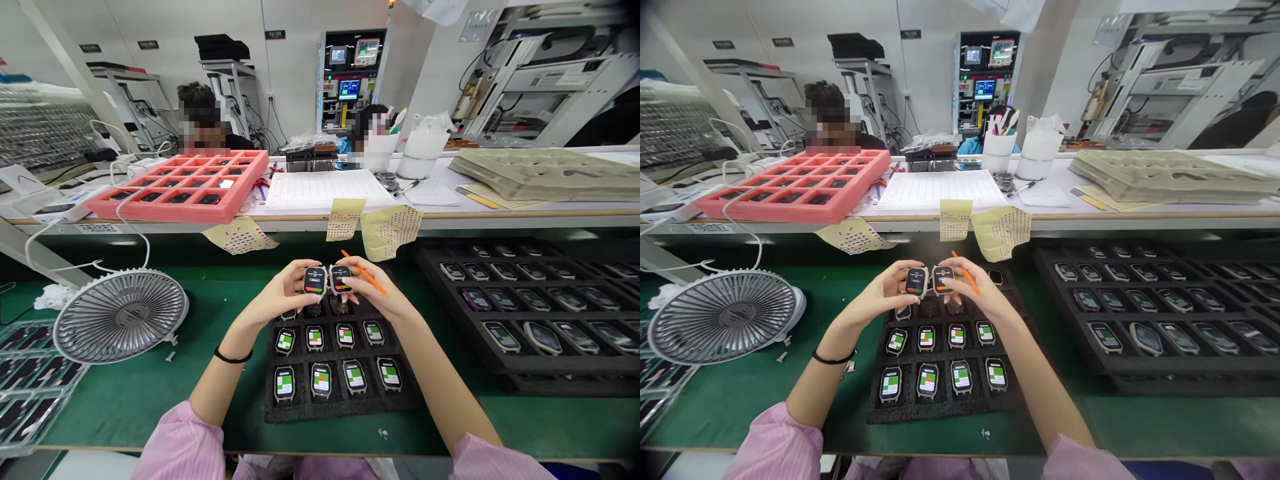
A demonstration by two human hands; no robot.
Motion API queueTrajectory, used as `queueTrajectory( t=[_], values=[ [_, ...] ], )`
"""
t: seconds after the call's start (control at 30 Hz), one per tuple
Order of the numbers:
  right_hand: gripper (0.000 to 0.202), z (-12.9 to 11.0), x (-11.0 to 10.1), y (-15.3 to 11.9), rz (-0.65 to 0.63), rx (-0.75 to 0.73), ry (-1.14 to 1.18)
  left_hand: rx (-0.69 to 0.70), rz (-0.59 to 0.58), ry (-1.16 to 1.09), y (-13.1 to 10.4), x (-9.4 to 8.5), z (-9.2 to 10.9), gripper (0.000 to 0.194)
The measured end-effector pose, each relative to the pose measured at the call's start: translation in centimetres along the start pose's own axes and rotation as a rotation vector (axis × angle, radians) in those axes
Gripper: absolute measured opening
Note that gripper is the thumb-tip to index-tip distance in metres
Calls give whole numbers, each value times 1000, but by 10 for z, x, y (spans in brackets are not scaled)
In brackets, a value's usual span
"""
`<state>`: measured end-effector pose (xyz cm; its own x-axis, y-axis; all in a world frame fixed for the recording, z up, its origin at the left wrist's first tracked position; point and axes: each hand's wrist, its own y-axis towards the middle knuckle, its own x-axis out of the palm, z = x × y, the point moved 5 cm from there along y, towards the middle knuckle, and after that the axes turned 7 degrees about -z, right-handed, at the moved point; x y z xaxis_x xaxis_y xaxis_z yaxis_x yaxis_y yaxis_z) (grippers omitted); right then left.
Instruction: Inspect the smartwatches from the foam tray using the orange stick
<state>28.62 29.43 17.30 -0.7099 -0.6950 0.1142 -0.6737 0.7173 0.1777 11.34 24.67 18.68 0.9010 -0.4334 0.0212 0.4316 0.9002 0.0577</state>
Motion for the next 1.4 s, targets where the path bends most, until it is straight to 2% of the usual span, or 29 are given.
queueTrajectory(
  t=[0.13, 0.27, 0.47, 0.67, 1.1, 1.4],
  values=[
    [52, -3, 3, -2, -88, 9, 105, 24, -100, -204, -3, -2, 1, 61],
    [54, -5, 3, -4, -83, 12, 180, 25, -108, -335, -2, 1, -1, 64],
    [49, -4, 1, -2, -35, -40, 20, 32, 40, -80, 0, 2, 2, 54],
    [43, -1, 1, 2, 7, -35, -97, 17, 126, 70, 5, -1, -4, 47],
    [35, 2, -2, 2, 39, -58, -132, 66, 198, 123, 7, -4, -5, 40],
    [31, 3, -3, 3, 153, -48, -121, 90, 229, 103, 10, -7, -9, 36]
  ],
)
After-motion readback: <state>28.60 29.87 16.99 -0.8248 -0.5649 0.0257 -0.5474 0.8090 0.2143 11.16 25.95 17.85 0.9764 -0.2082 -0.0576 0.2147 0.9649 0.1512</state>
